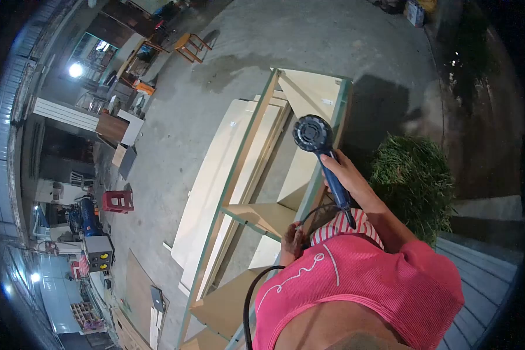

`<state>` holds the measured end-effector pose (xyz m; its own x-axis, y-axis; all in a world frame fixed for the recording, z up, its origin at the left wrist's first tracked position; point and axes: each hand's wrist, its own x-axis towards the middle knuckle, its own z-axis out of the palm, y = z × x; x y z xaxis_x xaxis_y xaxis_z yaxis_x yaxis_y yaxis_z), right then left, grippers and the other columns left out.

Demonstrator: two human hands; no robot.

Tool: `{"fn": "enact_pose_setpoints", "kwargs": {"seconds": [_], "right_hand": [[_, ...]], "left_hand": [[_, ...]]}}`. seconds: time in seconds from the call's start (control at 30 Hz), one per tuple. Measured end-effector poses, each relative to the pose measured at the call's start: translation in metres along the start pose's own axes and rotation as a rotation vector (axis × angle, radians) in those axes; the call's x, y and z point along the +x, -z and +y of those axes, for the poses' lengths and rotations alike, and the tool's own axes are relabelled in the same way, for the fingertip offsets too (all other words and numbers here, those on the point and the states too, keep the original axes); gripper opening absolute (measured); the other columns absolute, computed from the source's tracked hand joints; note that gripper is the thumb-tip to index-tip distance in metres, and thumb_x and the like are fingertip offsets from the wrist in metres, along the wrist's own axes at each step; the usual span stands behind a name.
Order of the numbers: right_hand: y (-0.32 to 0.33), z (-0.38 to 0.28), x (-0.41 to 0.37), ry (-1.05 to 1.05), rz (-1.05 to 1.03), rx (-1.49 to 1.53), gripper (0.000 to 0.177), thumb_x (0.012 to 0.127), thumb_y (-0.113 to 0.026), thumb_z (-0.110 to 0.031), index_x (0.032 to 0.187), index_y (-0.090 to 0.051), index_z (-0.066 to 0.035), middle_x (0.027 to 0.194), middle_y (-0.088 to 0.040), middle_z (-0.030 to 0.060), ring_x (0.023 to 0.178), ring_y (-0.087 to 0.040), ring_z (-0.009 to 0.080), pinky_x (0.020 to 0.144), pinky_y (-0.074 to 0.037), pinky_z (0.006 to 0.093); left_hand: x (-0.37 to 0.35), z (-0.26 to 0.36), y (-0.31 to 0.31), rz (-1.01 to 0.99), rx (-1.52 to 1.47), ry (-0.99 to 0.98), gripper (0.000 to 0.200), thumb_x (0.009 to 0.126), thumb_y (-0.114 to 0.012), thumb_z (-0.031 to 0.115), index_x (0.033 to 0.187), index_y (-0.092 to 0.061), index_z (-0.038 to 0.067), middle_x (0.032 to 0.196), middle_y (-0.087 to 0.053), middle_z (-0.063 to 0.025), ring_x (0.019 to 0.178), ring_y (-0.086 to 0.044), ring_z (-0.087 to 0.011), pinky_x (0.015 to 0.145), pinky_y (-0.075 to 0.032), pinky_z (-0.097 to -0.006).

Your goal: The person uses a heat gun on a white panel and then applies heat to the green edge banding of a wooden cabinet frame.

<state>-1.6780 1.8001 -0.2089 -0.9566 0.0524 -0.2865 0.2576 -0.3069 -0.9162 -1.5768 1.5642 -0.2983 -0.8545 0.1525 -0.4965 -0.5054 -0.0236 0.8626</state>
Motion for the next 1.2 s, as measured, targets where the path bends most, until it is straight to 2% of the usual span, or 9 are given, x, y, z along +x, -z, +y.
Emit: {"fn": "enact_pose_setpoints", "kwargs": {"seconds": [0.03,0.1,0.2,0.27,0.5,0.6,0.67,0.87,1.2], "right_hand": [[0.003,0.001,-0.001,-0.037,0.007,-0.003,0.046,0.084,-0.058,-0.043,0.104,-0.048,-0.003,0.074,-0.051,0.0031,0.057,-0.051,0.0109,0.047,-0.043,0.0261],[0.007,0.003,0.0,-0.1,0.014,-0.008,0.042,0.085,-0.058,-0.044,0.104,-0.046,-0.008,0.072,-0.051,0.0023,0.055,-0.054,0.0102,0.047,-0.047,0.025],[0.011,0.006,0.0,-0.143,0.007,0.043,0.041,0.085,-0.058,-0.044,0.101,-0.045,-0.009,0.071,-0.052,0.0026,0.054,-0.054,0.0115,0.047,-0.048,0.0264],[0.01,0.006,0.0,-0.129,0.001,0.07,0.041,0.085,-0.059,-0.044,0.101,-0.045,-0.009,0.071,-0.052,0.0028,0.054,-0.054,0.0119,0.047,-0.048,0.0268],[0.01,-0.003,-0.003,-0.106,0.003,0.085,0.039,0.086,-0.057,-0.042,0.102,-0.045,-0.009,0.071,-0.053,0.0026,0.054,-0.055,0.012,0.046,-0.048,0.0278],[0.011,-0.002,-0.004,-0.122,-0.001,0.094,0.038,0.087,-0.056,-0.042,0.102,-0.045,-0.008,0.072,-0.053,0.0027,0.055,-0.055,0.0122,0.046,-0.048,0.0278],[0.011,-0.003,-0.005,-0.142,0.012,0.124,0.041,0.085,-0.059,-0.041,0.1,-0.043,-0.006,0.069,-0.052,0.0047,0.053,-0.055,0.0144,0.046,-0.049,0.0294],[0.011,-0.002,-0.008,-0.165,0.02,0.131,0.04,0.084,-0.06,-0.041,0.1,-0.044,-0.008,0.07,-0.053,0.0044,0.053,-0.055,0.0145,0.049,-0.05,0.0301],[0.009,-0.002,-0.005,-0.17,0.023,0.121,0.04,0.085,-0.059,-0.042,0.098,-0.044,-0.007,0.071,-0.053,0.0045,0.054,-0.057,0.0147,0.047,-0.051,0.03]], "left_hand": [[0.001,-0.002,0.0,0.006,-0.071,0.034,0.028,0.092,-0.056,0.019,0.113,-0.051,0.002,0.072,-0.053,-0.001,0.063,-0.049,-0.009,0.058,-0.04,-0.022],[0.01,-0.013,0.006,0.037,-0.022,0.085,0.031,0.091,-0.057,0.022,0.115,-0.052,0.003,0.075,-0.056,-0.0018,0.068,-0.051,-0.01,0.061,-0.042,-0.0239],[-0.01,0.026,-0.01,0.031,0.097,0.056,0.033,0.092,-0.056,0.025,0.115,-0.052,0.002,0.076,-0.056,-0.0027,0.07,-0.052,-0.0104,0.063,-0.042,-0.0239],[-0.008,0.022,-0.007,0.025,0.182,0.029,0.034,0.093,-0.054,0.026,0.115,-0.052,0.001,0.075,-0.055,-0.0031,0.069,-0.051,-0.0101,0.062,-0.041,-0.0236],[0.006,-0.008,-0.001,-0.018,0.003,0.052,0.034,0.092,-0.054,0.027,0.115,-0.052,0.002,0.075,-0.055,-0.0026,0.069,-0.051,-0.0101,0.064,-0.042,-0.0239],[0.013,-0.021,0.006,-0.041,0.094,-0.029,0.032,0.093,-0.054,0.027,0.115,-0.052,0.003,0.075,-0.055,-0.0022,0.07,-0.051,-0.0104,0.066,-0.042,-0.0236],[0.01,-0.019,0.005,-0.04,0.057,-0.005,0.032,0.093,-0.054,0.026,0.114,-0.052,0.003,0.075,-0.055,-0.0021,0.071,-0.052,-0.0108,0.067,-0.043,-0.0238],[0.011,-0.007,0.002,-0.06,0.125,0.001,0.032,0.093,-0.052,0.025,0.114,-0.052,0.0,0.075,-0.055,-0.0027,0.071,-0.052,-0.0117,0.066,-0.042,-0.0246],[0.011,-0.011,0.004,-0.056,0.062,-0.035,0.034,0.093,-0.052,0.026,0.115,-0.052,0.0,0.077,-0.055,-0.0021,0.071,-0.05,-0.0112,0.065,-0.041,-0.0241]]}}
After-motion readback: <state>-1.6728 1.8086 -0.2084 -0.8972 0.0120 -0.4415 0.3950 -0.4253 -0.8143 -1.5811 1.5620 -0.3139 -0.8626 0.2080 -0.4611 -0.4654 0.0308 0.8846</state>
